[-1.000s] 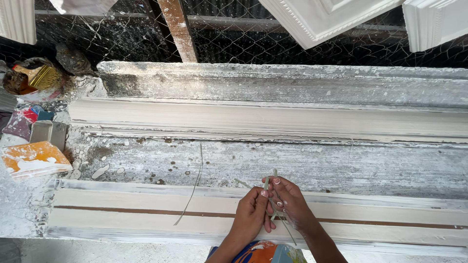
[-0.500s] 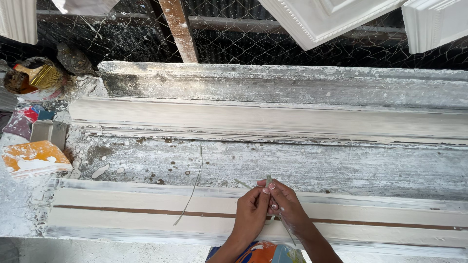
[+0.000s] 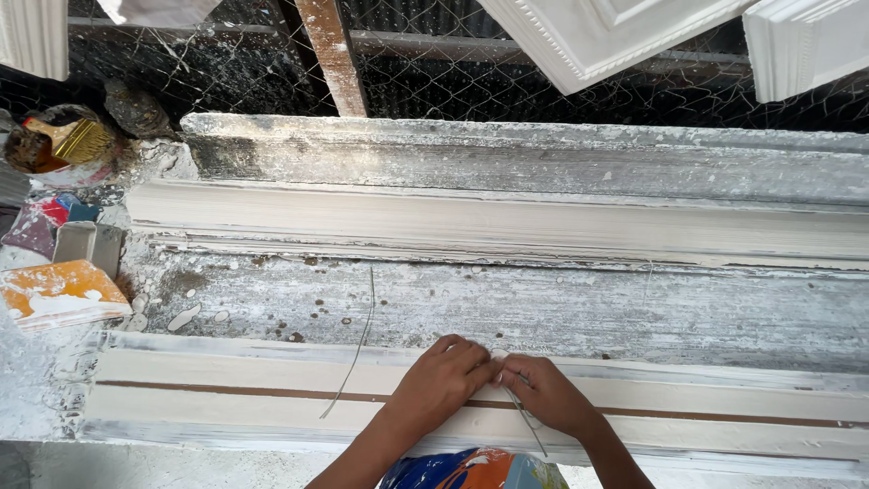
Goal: The person first ties a loop in a length of cord and sets it on the workbench, then uses a small hand scraper to scrape residue along the groove of a long white plaster cornice, steadying the molding with the other hand and working along its length.
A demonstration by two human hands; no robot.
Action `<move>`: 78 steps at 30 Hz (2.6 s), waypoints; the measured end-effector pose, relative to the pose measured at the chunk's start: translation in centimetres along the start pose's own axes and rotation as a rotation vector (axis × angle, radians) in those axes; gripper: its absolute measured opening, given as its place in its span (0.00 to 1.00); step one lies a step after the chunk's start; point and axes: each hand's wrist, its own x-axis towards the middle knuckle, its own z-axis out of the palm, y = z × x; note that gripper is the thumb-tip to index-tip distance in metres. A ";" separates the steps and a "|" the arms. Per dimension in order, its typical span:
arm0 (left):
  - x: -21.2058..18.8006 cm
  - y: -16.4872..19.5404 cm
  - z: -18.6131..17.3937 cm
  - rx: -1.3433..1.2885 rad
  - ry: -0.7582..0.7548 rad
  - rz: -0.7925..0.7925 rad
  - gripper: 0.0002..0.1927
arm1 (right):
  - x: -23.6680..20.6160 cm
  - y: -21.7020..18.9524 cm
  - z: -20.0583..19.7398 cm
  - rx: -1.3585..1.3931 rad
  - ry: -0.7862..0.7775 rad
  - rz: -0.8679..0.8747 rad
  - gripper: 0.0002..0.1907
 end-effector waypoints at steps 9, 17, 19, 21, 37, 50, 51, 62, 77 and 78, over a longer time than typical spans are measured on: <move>-0.8 1.4 3.5 -0.117 0.283 -0.316 0.09 | -2.3 3.0 -3.7 0.717 0.195 0.217 0.22; 2.5 5.5 9.6 -0.772 0.446 -0.800 0.08 | -2.7 3.6 1.7 0.762 0.271 0.090 0.23; 3.3 6.2 10.5 -0.727 0.435 -0.800 0.07 | -2.8 3.4 2.0 0.871 0.422 0.082 0.22; 3.7 7.1 11.1 -0.733 0.398 -0.826 0.07 | -3.1 3.7 1.1 0.820 0.466 0.059 0.21; 6.6 10.1 13.2 -0.120 0.208 -0.325 0.04 | -6.1 11.6 -6.4 0.568 0.416 0.135 0.16; 8.4 11.2 10.8 0.098 0.158 0.370 0.06 | -9.1 11.3 -12.8 0.366 -0.439 0.037 0.07; 8.4 11.2 11.0 0.093 0.177 0.350 0.06 | -9.3 10.9 -13.1 0.363 -0.458 0.029 0.09; 8.7 12.2 15.2 -0.568 0.297 -0.425 0.07 | -9.6 5.4 -12.4 -0.008 0.267 -0.250 0.05; 10.4 9.7 16.9 -1.434 0.273 -0.869 0.09 | -7.6 6.3 -10.3 -0.009 0.649 -0.683 0.09; 10.4 9.7 16.9 -1.441 0.280 -0.880 0.08 | -7.5 6.9 -10.2 0.052 0.638 -0.691 0.09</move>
